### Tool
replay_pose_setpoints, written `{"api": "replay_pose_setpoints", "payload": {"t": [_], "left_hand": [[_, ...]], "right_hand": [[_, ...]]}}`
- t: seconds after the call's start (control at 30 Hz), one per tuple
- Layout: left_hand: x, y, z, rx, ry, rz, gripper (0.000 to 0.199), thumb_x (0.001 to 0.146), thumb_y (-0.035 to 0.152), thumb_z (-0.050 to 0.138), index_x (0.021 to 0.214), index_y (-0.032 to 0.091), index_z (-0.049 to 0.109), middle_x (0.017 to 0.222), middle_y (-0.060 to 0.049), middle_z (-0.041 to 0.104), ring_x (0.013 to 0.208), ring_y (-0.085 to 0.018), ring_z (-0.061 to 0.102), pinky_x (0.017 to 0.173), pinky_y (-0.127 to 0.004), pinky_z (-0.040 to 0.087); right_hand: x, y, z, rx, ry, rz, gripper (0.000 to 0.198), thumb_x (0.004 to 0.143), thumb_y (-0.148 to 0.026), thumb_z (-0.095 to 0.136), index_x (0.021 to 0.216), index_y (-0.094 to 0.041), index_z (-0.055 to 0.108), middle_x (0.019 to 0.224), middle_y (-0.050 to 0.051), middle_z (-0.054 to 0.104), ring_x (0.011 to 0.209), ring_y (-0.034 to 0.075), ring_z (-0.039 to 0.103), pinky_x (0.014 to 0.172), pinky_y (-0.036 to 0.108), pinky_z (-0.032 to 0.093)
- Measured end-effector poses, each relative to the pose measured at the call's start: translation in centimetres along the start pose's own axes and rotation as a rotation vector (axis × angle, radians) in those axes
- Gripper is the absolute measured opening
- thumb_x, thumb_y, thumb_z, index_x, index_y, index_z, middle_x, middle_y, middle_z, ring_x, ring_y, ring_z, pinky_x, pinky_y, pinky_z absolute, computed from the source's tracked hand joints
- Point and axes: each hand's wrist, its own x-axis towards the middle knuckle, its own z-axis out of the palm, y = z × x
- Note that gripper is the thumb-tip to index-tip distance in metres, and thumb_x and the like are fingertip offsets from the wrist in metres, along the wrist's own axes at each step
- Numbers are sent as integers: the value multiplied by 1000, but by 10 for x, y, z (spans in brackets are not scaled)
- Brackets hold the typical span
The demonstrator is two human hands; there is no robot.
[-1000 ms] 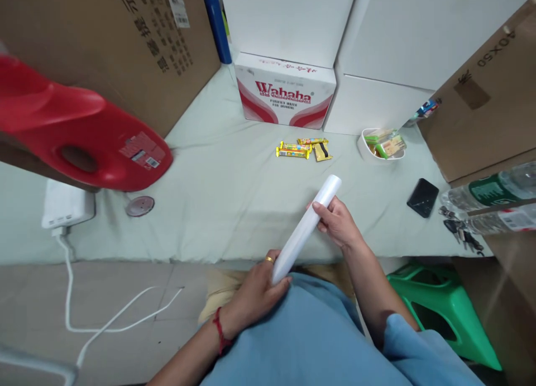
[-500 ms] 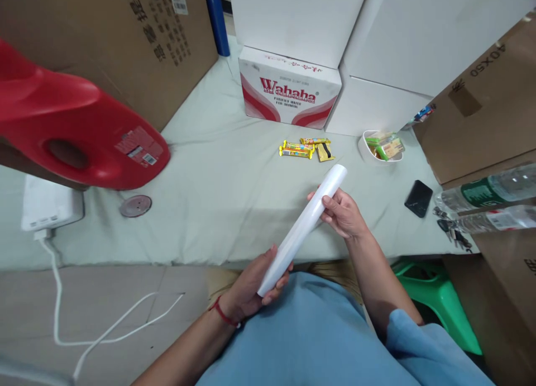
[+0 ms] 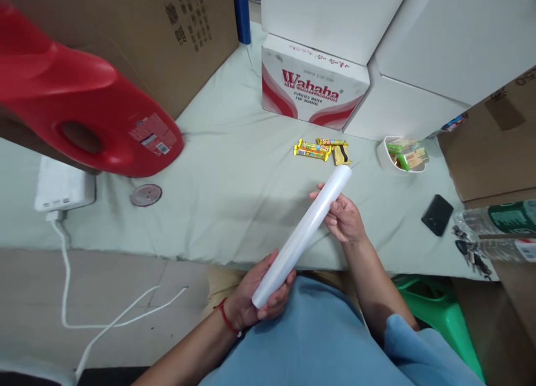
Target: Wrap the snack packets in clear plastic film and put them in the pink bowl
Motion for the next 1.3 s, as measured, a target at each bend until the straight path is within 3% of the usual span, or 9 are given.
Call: {"api": "replay_pose_setpoints", "payload": {"t": [0.13, 0.23, 0.33, 0.43, 0.53, 0.6, 0.73, 1.0, 1.3], "left_hand": [[3, 0, -4, -9, -24, -1, 59, 103, 70, 43, 90, 15, 63, 47, 3, 52, 27, -9, 33, 29, -20, 22], [9, -1, -4, 34, 25, 21, 61, 100, 74, 45, 89, 17, 61, 46, 3, 52, 27, -9, 34, 30, -20, 23], [15, 3, 4, 196, 193, 23, 69, 95, 83, 44, 93, 17, 62, 51, 2, 57, 31, -10, 41, 33, -22, 27], [16, 16, 22, 518, 413, 124, 70, 95, 84, 44, 99, 17, 64, 68, -5, 70, 52, -15, 61, 49, -26, 45], [18, 27, 41, 808, 580, 309, 63, 98, 80, 48, 107, 20, 64, 90, -6, 75, 80, -19, 67, 72, -30, 53], [24, 30, 49, 878, 635, 343, 62, 97, 81, 47, 107, 21, 62, 85, -3, 71, 75, -18, 62, 68, -30, 50], [41, 25, 49, 745, 645, 305, 68, 90, 88, 50, 100, 21, 56, 73, 2, 59, 59, -14, 54, 56, -28, 44], [50, 17, 28, 590, 633, 279, 73, 88, 89, 53, 108, 19, 58, 72, 3, 58, 54, -10, 52, 51, -24, 40], [44, 22, 29, 521, 610, 277, 74, 86, 88, 58, 106, 17, 60, 74, 1, 61, 55, -10, 54, 54, -25, 41]], "right_hand": [[0, 0, -6, 11, -33, 3, 66, 71, -50, 94, 127, -24, 69, 134, 17, 75, 63, 10, 44, 45, 22, 39], [0, 6, -6, 50, -51, 49, 70, 73, -55, 93, 130, -24, 67, 138, 17, 73, 57, 7, 38, 44, 22, 37], [2, 14, -1, 12, -36, 132, 73, 68, -57, 96, 124, -23, 65, 112, 12, 81, 51, 6, 37, 39, 19, 29], [6, 19, 5, -65, 41, 152, 62, 69, -61, 95, 103, -19, 65, 85, 5, 77, 49, 6, 44, 37, 18, 29], [11, 20, 7, -137, 35, 172, 59, 72, -66, 91, 91, -17, 63, 80, 4, 74, 50, 7, 51, 38, 19, 38], [12, 22, 7, -181, -21, 197, 59, 73, -66, 91, 91, -17, 64, 80, 4, 74, 53, 9, 57, 41, 20, 44], [14, 30, 2, -184, -116, 216, 59, 79, -69, 85, 97, -15, 66, 82, 4, 75, 48, 7, 54, 39, 19, 42], [17, 59, -13, 11, -154, 267, 60, 76, -65, 90, 100, -18, 61, 96, 9, 81, 57, 10, 61, 43, 19, 48], [16, 59, -20, 175, -262, 260, 58, 82, -51, 90, 122, -19, 63, 126, 16, 78, 73, 12, 66, 55, 20, 56]]}}
